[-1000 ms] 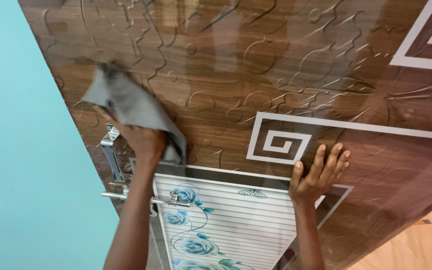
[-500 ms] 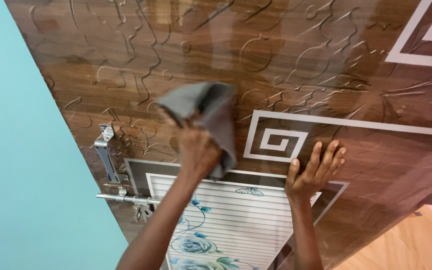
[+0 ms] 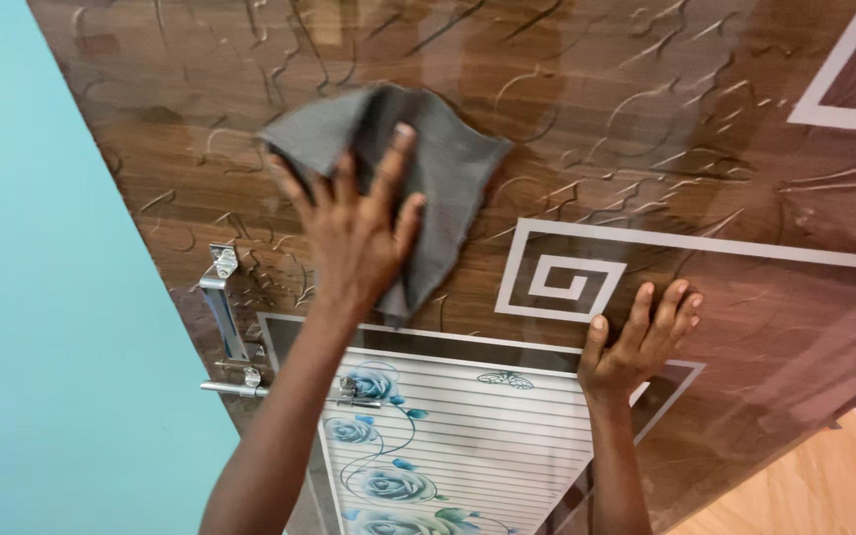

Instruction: The person wipes a door using a cloth, cleaning the paneling, handle, and latch area.

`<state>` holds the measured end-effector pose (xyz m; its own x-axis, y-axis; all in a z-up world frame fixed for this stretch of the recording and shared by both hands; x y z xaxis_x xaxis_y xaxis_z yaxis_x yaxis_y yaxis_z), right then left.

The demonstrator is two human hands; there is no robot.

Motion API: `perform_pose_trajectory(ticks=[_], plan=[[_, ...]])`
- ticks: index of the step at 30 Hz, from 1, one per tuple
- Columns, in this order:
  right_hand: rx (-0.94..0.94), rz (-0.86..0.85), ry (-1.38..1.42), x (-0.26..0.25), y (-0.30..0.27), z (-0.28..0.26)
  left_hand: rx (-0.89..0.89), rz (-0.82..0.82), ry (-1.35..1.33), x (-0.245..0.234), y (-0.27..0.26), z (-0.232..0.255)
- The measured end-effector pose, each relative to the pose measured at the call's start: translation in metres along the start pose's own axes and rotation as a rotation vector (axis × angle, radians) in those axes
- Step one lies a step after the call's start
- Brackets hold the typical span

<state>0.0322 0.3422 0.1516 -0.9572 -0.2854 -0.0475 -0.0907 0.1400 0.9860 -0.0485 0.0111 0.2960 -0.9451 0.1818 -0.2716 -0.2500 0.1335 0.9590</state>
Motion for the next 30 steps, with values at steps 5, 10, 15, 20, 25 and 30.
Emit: perform_pose_trajectory(ticks=[5,10,15,20,25,30], plan=[[0.008,-0.008,-0.002,0.000,0.000,-0.001,-0.233,-0.095,0.058,-0.005,0.010,-0.067],[0.010,-0.015,0.002,0.001,0.001,0.000,-0.383,-0.143,-0.018,-0.005,-0.008,-0.117],[0.016,-0.010,-0.015,0.001,0.001,-0.001,-0.324,-0.163,0.181,0.007,-0.045,-0.133],[0.028,-0.028,0.000,0.000,0.002,-0.004,-0.306,-0.074,0.356,-0.005,-0.078,-0.105],[0.024,-0.031,-0.005,0.002,0.001,0.001,-0.171,-0.196,0.002,0.007,-0.123,-0.048],[0.040,-0.050,0.002,0.002,-0.002,0.003,-0.150,-0.130,-0.130,0.014,-0.179,-0.037]])
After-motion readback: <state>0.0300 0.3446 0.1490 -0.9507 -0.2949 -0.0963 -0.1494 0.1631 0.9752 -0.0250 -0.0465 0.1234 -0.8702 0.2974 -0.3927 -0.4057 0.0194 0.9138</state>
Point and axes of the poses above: each hand's wrist, its own y-axis towards the middle knuckle, its own x-axis out of the palm, z = x × y, the point moved 8 cm from there along y, towards the middle knuckle, and after that the axes turned 12 degrees about y, right-handed, at the moved point
